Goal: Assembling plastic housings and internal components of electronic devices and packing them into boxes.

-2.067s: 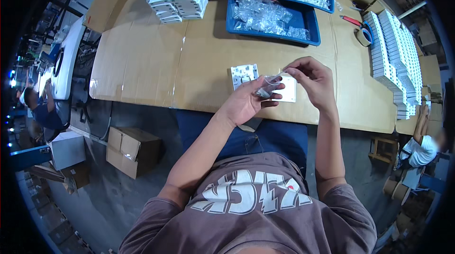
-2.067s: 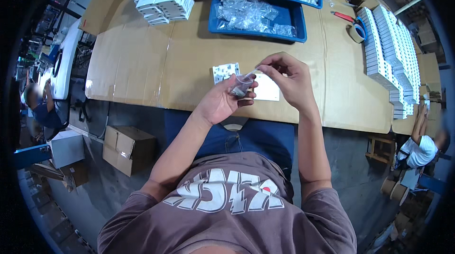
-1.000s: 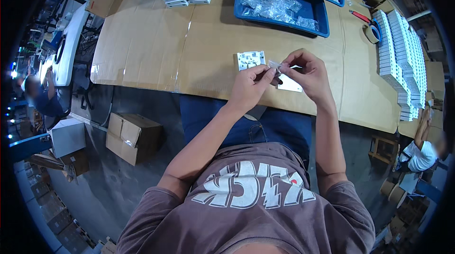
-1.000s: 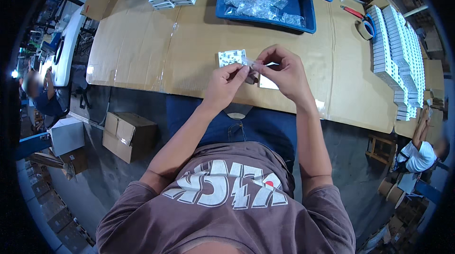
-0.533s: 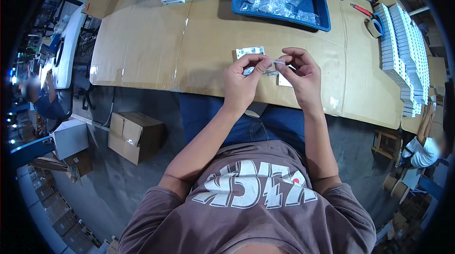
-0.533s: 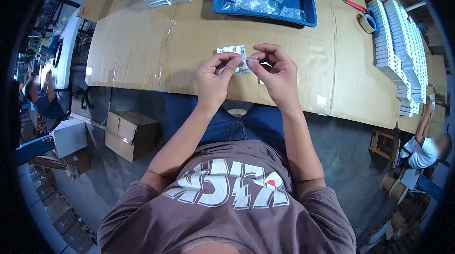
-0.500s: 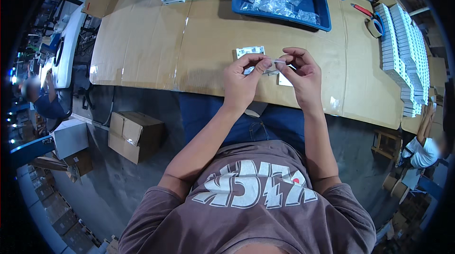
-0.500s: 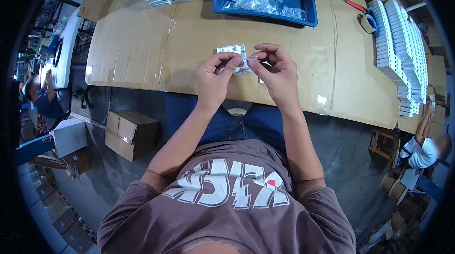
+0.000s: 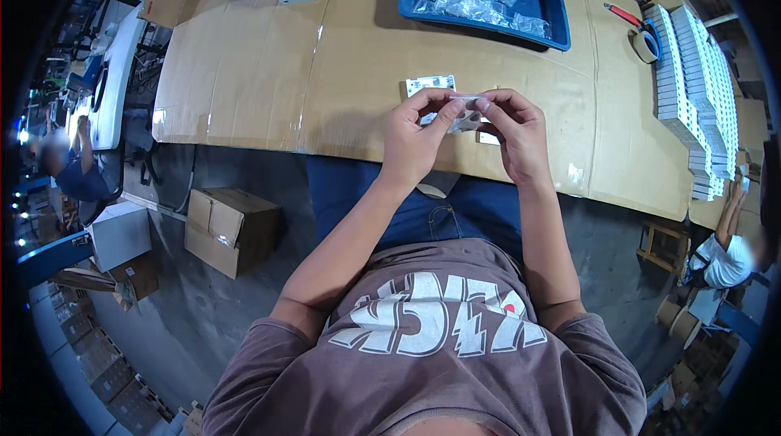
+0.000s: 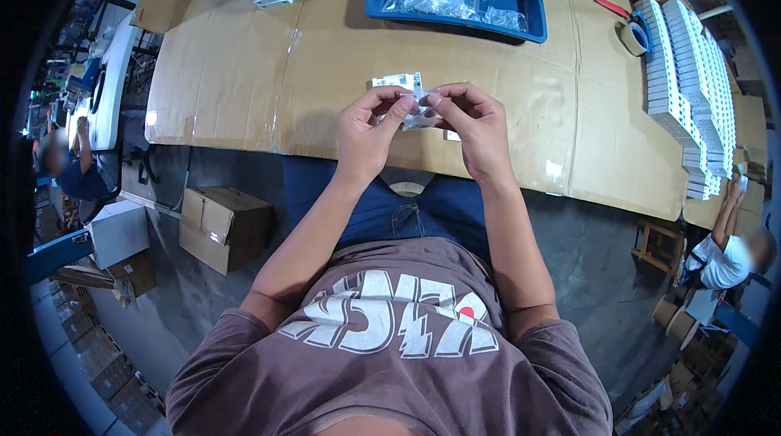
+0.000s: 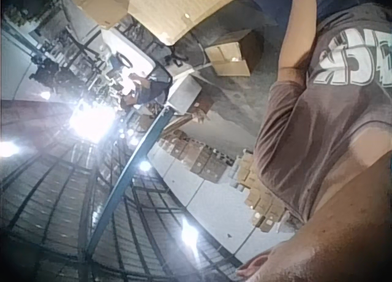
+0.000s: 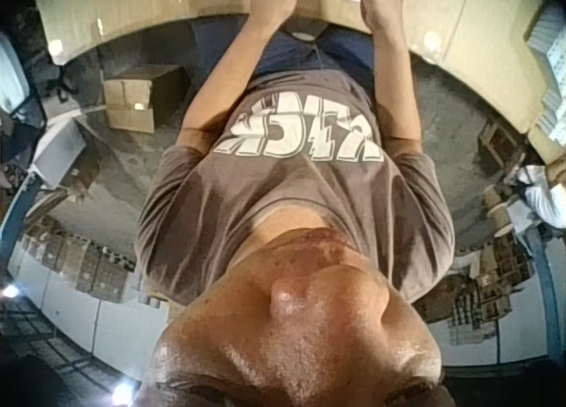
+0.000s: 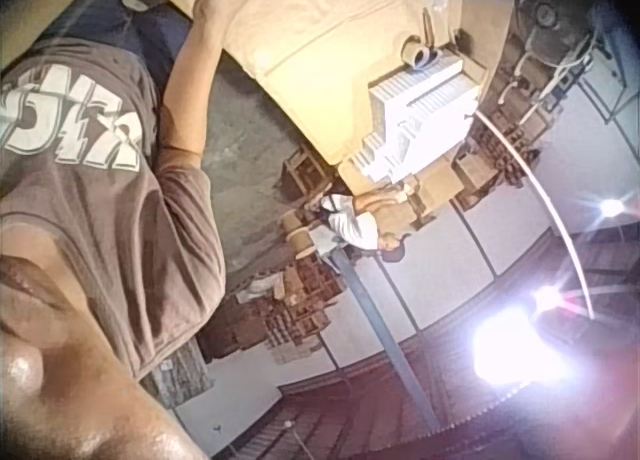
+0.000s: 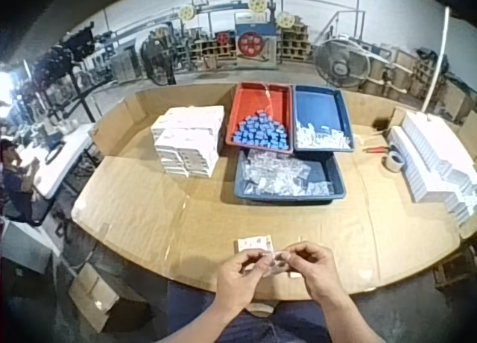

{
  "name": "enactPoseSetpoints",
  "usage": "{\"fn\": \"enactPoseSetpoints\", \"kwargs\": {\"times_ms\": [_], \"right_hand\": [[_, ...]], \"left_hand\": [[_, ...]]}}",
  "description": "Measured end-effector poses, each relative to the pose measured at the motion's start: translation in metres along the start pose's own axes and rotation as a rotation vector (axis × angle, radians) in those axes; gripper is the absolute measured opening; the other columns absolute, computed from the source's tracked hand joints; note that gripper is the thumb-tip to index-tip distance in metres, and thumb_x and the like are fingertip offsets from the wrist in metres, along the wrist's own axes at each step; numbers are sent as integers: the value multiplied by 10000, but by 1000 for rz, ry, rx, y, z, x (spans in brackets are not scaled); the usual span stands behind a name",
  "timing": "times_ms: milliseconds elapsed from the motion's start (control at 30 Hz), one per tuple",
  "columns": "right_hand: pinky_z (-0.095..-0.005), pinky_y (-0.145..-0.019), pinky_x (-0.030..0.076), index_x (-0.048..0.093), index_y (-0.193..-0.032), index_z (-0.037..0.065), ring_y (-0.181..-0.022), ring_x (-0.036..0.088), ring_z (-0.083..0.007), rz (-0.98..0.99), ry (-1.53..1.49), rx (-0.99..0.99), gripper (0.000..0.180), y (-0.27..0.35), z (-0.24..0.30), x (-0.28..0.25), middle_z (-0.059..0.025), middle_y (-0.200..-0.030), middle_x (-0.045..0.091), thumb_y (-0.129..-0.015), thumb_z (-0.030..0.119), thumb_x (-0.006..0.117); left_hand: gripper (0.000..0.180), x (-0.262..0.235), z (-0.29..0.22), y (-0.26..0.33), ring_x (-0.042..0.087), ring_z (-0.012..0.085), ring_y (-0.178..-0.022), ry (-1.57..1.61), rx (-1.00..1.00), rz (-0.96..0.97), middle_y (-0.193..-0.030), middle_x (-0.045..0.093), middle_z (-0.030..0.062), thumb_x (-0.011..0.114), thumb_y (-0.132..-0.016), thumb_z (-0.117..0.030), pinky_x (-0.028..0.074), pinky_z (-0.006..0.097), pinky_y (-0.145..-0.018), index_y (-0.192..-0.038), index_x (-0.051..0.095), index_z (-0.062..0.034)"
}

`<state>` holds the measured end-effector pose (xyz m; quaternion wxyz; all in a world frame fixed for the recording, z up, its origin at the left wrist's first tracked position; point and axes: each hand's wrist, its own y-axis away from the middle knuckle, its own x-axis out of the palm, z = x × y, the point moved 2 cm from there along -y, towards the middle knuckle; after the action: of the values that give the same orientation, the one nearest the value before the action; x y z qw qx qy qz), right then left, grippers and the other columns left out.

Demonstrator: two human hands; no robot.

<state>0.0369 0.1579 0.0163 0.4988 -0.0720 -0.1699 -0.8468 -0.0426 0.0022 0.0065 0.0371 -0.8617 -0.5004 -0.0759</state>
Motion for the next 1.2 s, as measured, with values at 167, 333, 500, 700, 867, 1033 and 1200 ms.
{"fn": "enactPoseSetpoints", "kwargs": {"times_ms": [167,333,500,700,867,1033,1200], "right_hand": [[-253,-711,564,733,-1033,-4,-813,694,-109,-6,4,-8,108,0,-2,-2,-75,-932,749,-946,59,727],[-251,-705,562,738,-1011,-6,-813,701,-118,40,-2,-27,91,-1,-4,-7,-75,-923,750,-944,55,725],[-247,-690,544,739,-1002,3,-800,693,-116,43,-1,-24,88,0,-3,-5,-63,-904,744,-941,67,730],[-240,-675,494,743,-1016,15,-756,633,-85,44,38,-33,111,1,-8,-3,-31,-860,721,-940,94,740],[-227,-687,486,741,-1033,-2,-766,621,-73,43,125,-93,134,1,-7,0,-17,-860,719,-953,106,737],[-227,-696,496,736,-1043,-11,-781,628,-76,55,110,-112,145,1,-9,1,-24,-885,724,-956,104,738],[-231,-707,506,733,-1055,-13,-788,629,-78,39,116,-78,153,3,-6,2,-34,-890,722,-960,107,733]], "left_hand": [[172,1,0,0,694,108,-945,19,8,-7,-997,737,61,721,-977,-115,539,249,-850,-1076,700,24],[151,0,2,0,690,103,-927,17,16,7,-979,735,61,718,-978,-108,538,245,-843,-1055,700,20],[140,0,-3,1,671,87,-884,20,44,30,-942,726,44,711,-984,-116,525,237,-813,-1037,704,14],[136,1,-2,3,669,91,-894,-42,17,58,-956,721,44,702,-989,-117,524,244,-813,-1031,703,12],[138,2,-2,4,670,100,-939,-8,16,66,-989,720,41,704,-986,-106,528,251,-833,-1065,703,7],[154,3,-3,3,669,104,-981,39,3,48,-1032,721,40,712,-978,-96,534,259,-858,-1096,700,4],[157,2,0,2,650,75,-880,44,6,7,-958,723,22,732,-965,-126,534,250,-774,-1056,715,1]]}}
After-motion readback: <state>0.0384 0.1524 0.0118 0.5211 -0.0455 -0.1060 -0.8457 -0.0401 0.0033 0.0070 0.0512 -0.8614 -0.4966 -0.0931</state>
